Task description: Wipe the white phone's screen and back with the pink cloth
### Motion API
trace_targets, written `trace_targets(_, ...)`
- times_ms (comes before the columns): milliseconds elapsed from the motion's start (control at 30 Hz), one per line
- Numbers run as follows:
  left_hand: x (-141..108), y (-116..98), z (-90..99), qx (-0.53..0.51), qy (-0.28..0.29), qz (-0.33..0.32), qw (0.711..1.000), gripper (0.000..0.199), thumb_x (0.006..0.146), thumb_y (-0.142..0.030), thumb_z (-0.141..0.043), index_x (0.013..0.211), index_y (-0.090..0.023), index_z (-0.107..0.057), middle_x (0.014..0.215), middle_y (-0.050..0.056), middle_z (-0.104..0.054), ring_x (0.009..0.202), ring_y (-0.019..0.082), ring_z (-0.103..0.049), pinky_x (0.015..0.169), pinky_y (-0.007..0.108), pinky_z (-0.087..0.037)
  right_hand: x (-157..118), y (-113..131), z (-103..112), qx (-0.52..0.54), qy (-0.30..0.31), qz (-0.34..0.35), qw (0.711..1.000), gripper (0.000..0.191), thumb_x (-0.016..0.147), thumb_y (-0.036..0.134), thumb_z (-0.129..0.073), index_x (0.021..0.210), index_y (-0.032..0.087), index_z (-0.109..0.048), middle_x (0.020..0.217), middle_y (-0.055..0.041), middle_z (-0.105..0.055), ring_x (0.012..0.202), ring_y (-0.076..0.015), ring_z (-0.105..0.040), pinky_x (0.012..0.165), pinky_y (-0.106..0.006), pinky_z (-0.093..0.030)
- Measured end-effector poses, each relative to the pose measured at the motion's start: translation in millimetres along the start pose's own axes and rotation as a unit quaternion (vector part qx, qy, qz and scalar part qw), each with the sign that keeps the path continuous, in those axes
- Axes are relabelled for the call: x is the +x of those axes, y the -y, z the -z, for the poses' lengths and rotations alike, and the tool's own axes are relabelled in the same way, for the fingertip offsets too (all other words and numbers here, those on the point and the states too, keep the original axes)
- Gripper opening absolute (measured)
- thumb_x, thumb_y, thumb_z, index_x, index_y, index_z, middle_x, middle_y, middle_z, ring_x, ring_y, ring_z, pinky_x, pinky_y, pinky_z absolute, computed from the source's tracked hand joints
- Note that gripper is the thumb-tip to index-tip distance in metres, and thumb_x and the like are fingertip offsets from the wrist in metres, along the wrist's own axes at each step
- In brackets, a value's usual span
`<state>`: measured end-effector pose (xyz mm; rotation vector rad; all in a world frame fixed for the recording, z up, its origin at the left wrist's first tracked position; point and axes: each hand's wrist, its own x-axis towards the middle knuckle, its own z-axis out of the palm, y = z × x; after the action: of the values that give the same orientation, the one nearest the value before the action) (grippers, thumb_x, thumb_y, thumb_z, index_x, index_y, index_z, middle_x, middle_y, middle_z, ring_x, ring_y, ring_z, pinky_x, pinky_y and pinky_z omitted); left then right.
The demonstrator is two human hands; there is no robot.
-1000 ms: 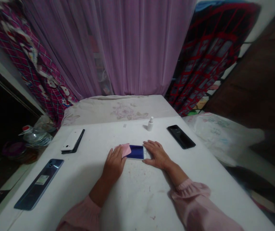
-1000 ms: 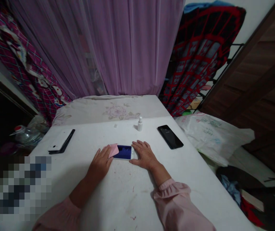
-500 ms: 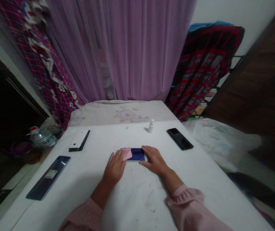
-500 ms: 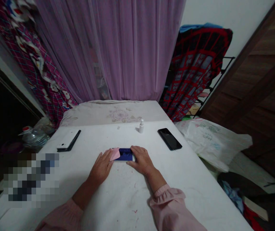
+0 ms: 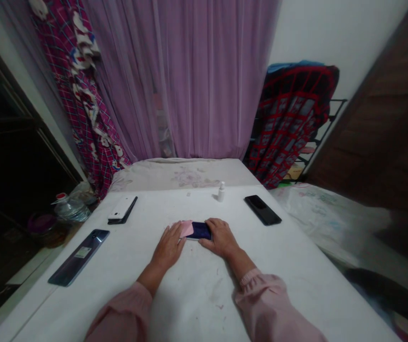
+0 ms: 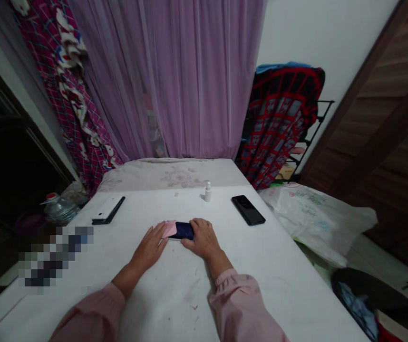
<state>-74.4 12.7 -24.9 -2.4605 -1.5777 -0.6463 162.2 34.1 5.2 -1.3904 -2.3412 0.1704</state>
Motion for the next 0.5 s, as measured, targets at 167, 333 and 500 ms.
trace_targets(167,-0.3,2.1,-1.9,0.013,-0.004,-0.008,1.000,0.047,0.099,-0.030,-0.038,0.142,-0.013,-0.041,0.142,0.016,-0.052,0.133,0.024,-0.047,0.111,0.048,-0.038,-2.7,8.3,-7.1,-0.031,0.024,-0.040,0.998,0.078,0.088,0.063,-0.049,0.144,0.010,-0.040,0.150,-0.0225,-0.038,0.139,-0.0381,-0.034,0.112,-0.059,-0.025)
trace_targets(333,1.3,-4.9,-1.7,0.033,-0.019,-0.031,0.999,0.044,0.100,-0.030,-0.036,0.139,-0.013,-0.046,0.140,0.013,-0.055,0.131,0.025,-0.049,0.112,0.048,-0.036,-3.5,7.7,-9.1,-0.035,0.032,-0.039,0.998,0.082,0.087,0.067,-0.047,0.146,0.011,-0.039,0.150,-0.0222,-0.038,0.140,-0.0375,-0.034,0.113,-0.059,-0.024)
trace_targets(500,5.0,-10.4,2.2,0.015,-0.014,-0.100,0.995,0.044,0.101,-0.031,-0.034,0.141,-0.015,-0.045,0.140,0.010,-0.055,0.133,0.024,-0.047,0.115,0.047,-0.031,-4.6,4.9,-7.8,-0.033,0.061,-0.039,0.997,0.092,0.083,0.072,-0.050,0.148,0.010,-0.034,0.152,-0.0220,-0.034,0.141,-0.0377,-0.031,0.114,-0.059,-0.022)
